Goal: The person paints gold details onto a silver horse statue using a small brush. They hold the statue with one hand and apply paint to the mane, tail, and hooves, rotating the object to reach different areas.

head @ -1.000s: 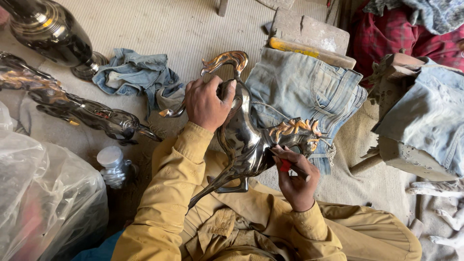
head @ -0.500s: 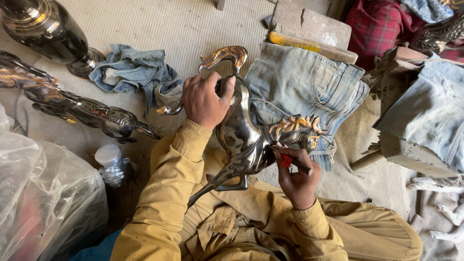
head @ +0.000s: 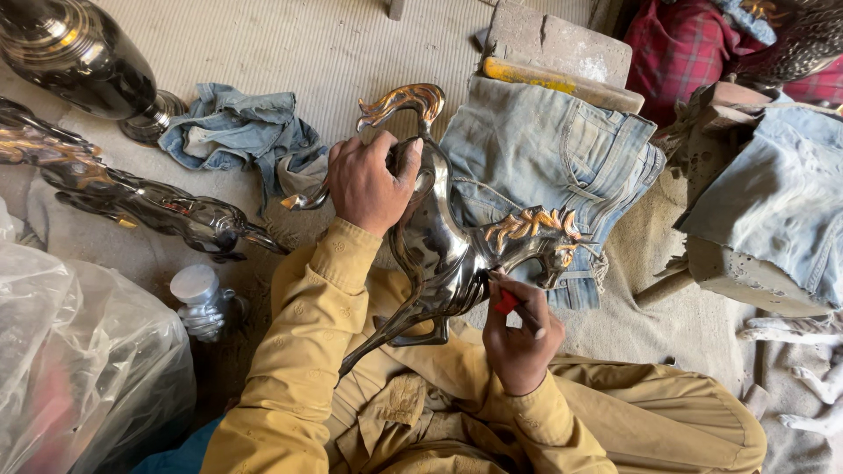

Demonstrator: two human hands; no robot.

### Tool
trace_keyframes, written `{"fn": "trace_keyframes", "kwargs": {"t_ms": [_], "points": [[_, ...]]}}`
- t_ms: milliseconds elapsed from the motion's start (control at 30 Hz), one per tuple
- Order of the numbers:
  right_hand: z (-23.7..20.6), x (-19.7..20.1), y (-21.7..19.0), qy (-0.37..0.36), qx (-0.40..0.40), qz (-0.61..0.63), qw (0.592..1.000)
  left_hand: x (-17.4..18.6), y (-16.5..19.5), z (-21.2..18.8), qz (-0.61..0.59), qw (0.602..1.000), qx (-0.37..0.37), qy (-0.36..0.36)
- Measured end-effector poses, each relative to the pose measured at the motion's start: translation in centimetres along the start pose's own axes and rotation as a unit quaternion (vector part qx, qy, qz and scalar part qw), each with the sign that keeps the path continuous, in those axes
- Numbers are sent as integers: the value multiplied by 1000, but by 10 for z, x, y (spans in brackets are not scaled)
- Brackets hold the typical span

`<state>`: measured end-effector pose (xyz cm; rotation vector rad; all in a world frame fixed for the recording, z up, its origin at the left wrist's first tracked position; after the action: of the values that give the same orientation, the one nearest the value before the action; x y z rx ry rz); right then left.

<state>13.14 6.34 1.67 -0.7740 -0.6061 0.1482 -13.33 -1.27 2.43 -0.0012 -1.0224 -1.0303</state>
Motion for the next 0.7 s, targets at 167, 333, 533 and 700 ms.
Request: {"fn": "trace_keyframes", "kwargs": {"t_ms": [167, 333, 533, 700], "points": [[3, 6, -3, 3, -5, 73, 997, 2, 2, 1, 0, 1000, -13, 20], [-4, 2, 8, 14, -38, 143, 989, 0, 1, 0, 2, 1000, -1, 4], [-13, -3, 25, 39, -76, 182, 980, 2, 3, -1, -5, 1000, -15, 25], [-15, -2, 23, 21, -67, 176, 982, -1, 0, -1, 0, 1000, -2, 19]]}}
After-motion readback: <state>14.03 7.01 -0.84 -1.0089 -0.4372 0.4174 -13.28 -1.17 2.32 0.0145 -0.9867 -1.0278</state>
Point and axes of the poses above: each hand's wrist, its own z-axis towards the middle knuckle, its own x-axis out of the back of the hand, y = z × x, the point moved 6 cm from there along z, towards the middle knuckle, and after that the axes turned 7 degrees about z, right-handed, at the moved point
